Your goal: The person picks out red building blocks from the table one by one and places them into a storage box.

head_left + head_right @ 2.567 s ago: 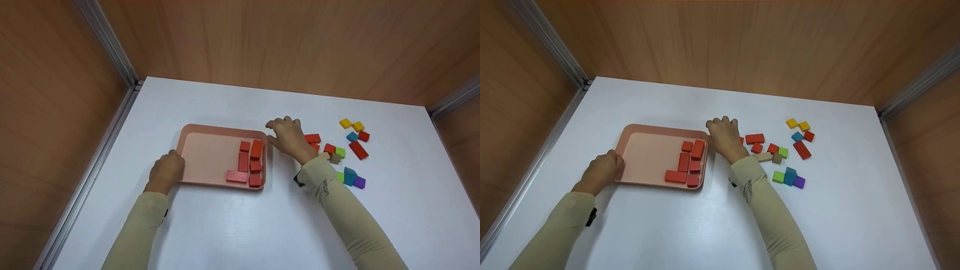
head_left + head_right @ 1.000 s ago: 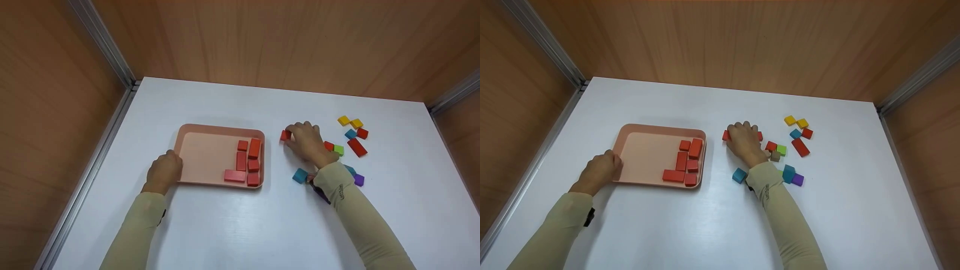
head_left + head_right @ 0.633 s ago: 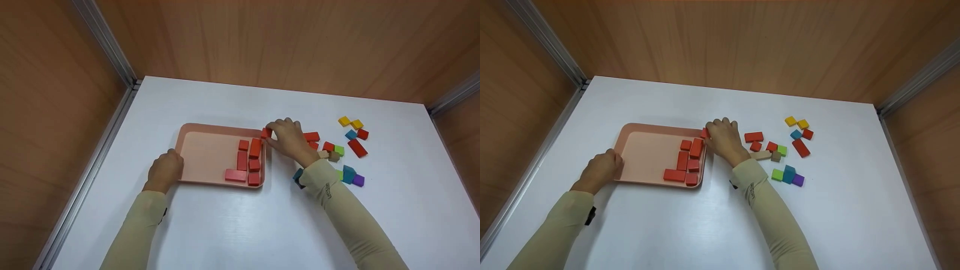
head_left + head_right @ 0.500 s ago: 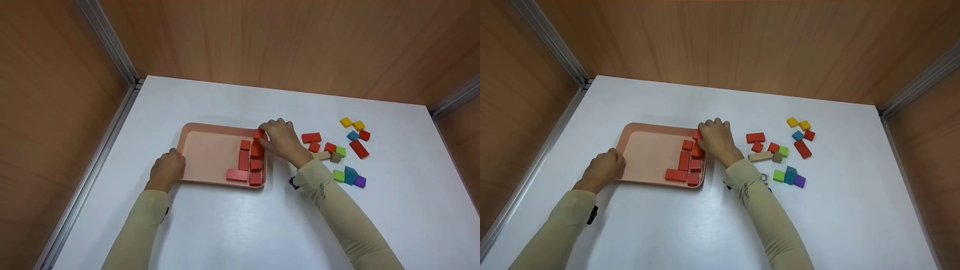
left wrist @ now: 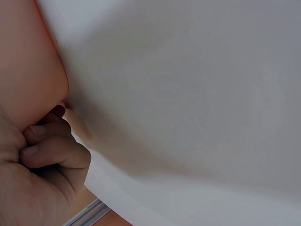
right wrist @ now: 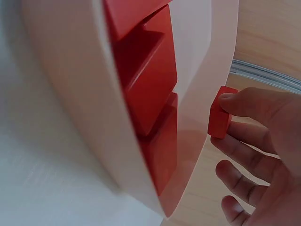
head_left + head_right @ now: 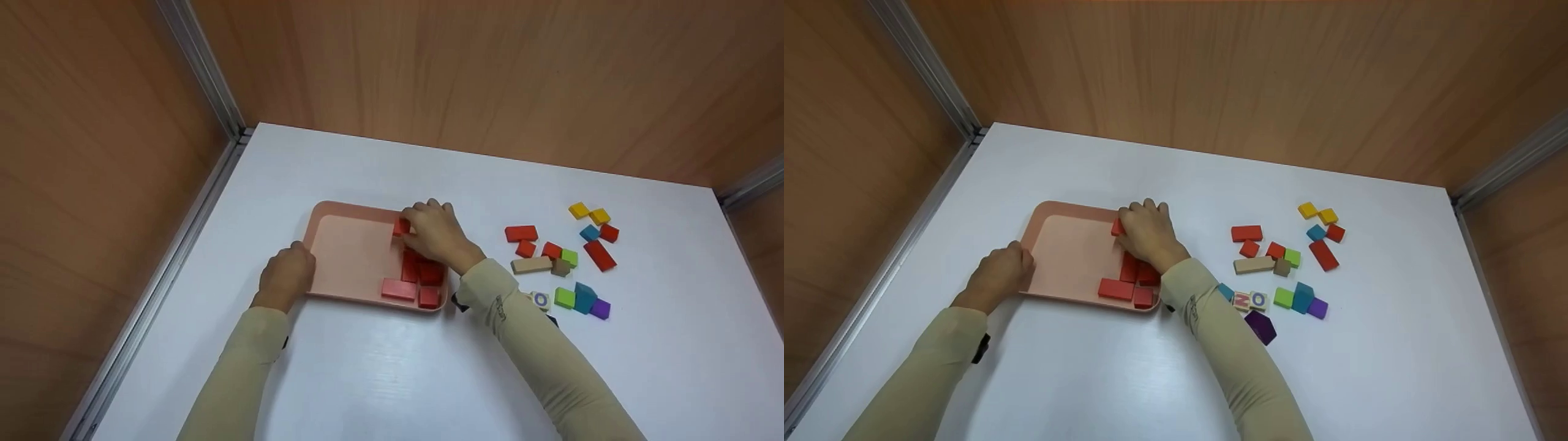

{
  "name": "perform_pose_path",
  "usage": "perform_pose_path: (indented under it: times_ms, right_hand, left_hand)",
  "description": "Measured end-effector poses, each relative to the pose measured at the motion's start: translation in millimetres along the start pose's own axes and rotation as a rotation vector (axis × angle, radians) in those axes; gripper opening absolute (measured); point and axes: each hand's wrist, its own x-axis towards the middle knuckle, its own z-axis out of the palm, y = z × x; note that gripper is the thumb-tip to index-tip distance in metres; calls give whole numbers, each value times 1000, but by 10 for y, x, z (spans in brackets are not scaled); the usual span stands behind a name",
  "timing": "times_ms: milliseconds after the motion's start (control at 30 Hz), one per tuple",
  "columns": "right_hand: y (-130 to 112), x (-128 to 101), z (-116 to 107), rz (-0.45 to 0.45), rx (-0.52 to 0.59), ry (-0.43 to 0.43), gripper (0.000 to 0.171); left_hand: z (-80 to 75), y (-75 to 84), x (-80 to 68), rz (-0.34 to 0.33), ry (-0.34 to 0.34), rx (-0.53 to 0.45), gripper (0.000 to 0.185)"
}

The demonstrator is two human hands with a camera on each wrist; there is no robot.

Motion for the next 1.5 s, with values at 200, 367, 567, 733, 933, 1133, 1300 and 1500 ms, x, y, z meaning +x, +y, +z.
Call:
perform_pose_path:
  times_ms: [200, 367, 567, 733, 933, 1133, 1300, 1500]
  right_hand:
    - [-31, 66, 79, 2, -17, -47, 40]
    - [-41, 94, 146, -17, -36, -65, 37]
    - [-34, 117, 187, -17, -64, -105, 32]
    - [-9, 113, 203, -10, -80, -134, 30]
    - [13, 102, 203, -6, -56, -113, 32]
    - [80, 46, 86, -18, 4, -67, 33]
    - [207, -32, -21, 19, 55, -44, 32]
    - [448, -161, -93, 68, 111, -7, 33]
  left_hand:
    - [0, 21, 1, -3, -22, -2, 24]
    - [-25, 29, -6, -18, -44, 2, 24]
    - [-2, 4, -14, 32, -32, 69, 20]
    - [28, -2, -5, 0, -5, -17, 26]
    - [13, 3, 0, -10, -14, 6, 25]
    - [-17, 15, 6, -42, -25, -12, 29]
    - [-30, 12, 2, -43, -26, -38, 32]
    - [-15, 4, 0, -21, -31, -24, 29]
